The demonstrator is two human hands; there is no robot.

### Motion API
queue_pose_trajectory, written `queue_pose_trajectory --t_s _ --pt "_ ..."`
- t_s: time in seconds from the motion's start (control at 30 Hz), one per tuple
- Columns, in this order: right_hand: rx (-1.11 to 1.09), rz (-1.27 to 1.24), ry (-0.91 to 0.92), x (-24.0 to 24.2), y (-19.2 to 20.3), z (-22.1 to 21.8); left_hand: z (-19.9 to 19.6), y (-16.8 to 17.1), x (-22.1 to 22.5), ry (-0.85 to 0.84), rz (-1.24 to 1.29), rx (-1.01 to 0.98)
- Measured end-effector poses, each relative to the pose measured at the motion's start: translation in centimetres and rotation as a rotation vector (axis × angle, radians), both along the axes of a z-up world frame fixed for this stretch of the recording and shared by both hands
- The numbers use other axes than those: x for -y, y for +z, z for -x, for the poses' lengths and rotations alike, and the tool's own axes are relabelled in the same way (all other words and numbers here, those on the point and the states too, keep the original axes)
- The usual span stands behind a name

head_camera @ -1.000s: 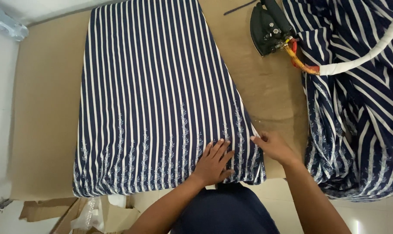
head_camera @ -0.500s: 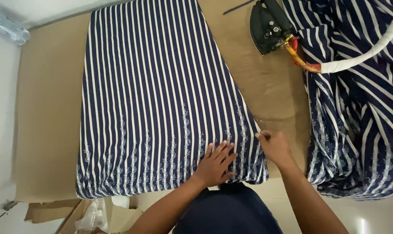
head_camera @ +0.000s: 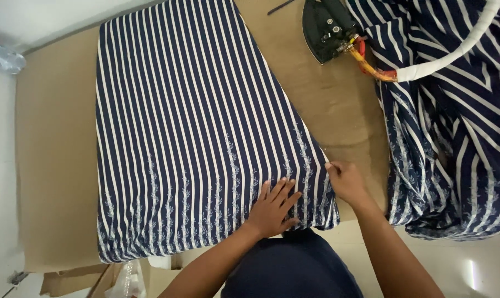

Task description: Ironing and smoothing out striped garments on a professional pressing table using a steam iron.

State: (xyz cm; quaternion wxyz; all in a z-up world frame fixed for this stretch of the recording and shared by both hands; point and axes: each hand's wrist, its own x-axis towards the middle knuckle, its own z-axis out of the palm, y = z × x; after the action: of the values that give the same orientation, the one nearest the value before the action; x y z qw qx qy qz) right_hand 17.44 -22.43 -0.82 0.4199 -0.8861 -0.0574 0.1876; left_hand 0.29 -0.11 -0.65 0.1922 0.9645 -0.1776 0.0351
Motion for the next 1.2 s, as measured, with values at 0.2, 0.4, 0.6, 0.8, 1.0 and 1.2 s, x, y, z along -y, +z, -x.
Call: queue_pose_trajectory --t_s 0.2,0.4,0.6,0.8,1.0,1.2 --pt "-0.030 0.050 -0.099 -0.9 2.8 0.9 -1.6 -0.1 0.7 0.047 0.013 0.084" --pt "0.086 0.087 -0.074 -1.0 1.1 1.4 -1.8 2.0 0.1 -0.093 -0.031 -0.201" --pt "0.178 0.003 -0.058 -1.1 2.1 2.3 -6.9 1.1 -0.8 -0.139 0.065 0.064" --pt "0.691 0.284 -0.157 -1.9 -2.4 4.8 -22.1 2.8 -6.0 -0.319 -0.066 0.342" --pt "0.699 0.165 -0.206 -2.4 -1.5 4.2 -26.5 1.8 -9.6 -0.432 -0.157 0.482" --pt "0.701 0.197 -0.219 -2.6 -0.8 4.1 -26.8 2.0 -10.5 -0.415 -0.143 0.441"
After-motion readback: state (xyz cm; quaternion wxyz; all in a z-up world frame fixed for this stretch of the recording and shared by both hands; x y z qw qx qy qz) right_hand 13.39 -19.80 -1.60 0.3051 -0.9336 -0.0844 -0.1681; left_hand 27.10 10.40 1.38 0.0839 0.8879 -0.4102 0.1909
